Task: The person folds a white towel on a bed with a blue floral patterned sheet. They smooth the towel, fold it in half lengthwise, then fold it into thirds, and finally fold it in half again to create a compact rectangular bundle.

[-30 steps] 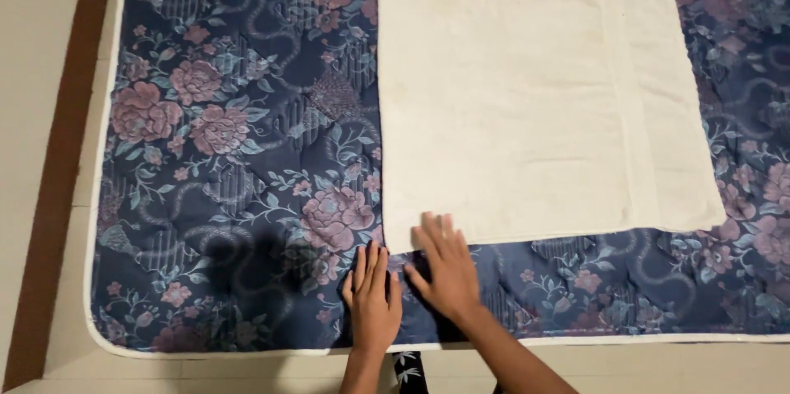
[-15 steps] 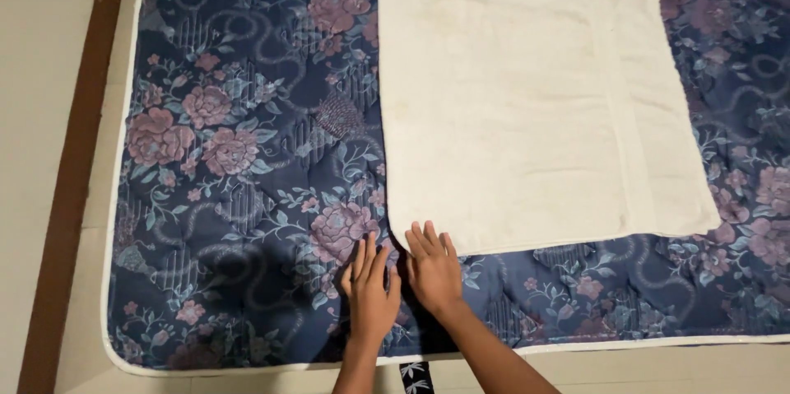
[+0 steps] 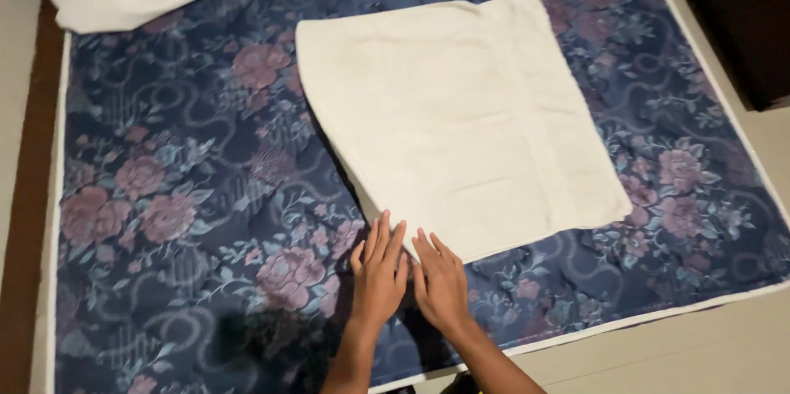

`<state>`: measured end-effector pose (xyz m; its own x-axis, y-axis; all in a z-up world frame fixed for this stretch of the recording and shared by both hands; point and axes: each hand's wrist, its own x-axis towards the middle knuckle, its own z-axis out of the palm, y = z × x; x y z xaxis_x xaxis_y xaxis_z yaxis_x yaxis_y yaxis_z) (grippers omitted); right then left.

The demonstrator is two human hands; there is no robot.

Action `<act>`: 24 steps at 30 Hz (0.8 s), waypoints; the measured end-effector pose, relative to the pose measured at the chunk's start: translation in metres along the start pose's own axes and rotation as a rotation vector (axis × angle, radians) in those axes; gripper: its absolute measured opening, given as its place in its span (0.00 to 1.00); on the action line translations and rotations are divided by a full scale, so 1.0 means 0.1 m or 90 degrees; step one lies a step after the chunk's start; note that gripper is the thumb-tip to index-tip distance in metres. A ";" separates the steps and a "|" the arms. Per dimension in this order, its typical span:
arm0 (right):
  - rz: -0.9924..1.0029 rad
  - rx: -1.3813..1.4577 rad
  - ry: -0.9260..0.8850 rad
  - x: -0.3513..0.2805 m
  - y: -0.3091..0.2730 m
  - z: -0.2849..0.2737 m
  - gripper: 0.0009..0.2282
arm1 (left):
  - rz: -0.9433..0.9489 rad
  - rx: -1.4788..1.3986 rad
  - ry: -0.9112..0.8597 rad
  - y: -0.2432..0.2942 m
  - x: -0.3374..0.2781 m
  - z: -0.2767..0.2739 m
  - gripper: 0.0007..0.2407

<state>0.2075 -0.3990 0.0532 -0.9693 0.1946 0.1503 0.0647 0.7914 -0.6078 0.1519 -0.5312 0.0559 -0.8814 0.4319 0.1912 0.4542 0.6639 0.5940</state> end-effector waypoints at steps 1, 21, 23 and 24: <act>0.004 0.000 0.005 0.04 0.10 -0.05 0.19 | 0.006 0.000 -0.003 0.07 0.05 0.05 0.22; 0.127 -0.065 0.050 0.63 2.59 -1.45 0.20 | -0.084 0.169 0.048 1.69 0.93 1.94 0.30; 0.144 -0.083 0.059 0.57 2.97 -1.59 0.20 | -0.083 0.172 0.033 1.84 0.98 2.16 0.29; 0.154 -0.098 0.068 0.54 3.14 -1.65 0.20 | -0.083 0.178 0.025 1.91 1.00 2.25 0.27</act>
<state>0.2143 -0.0442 -0.0006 -0.8911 0.4423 0.1015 0.3342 0.7910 -0.5125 0.1795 -0.2238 0.0126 -0.9366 0.3116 0.1602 0.3499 0.8569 0.3786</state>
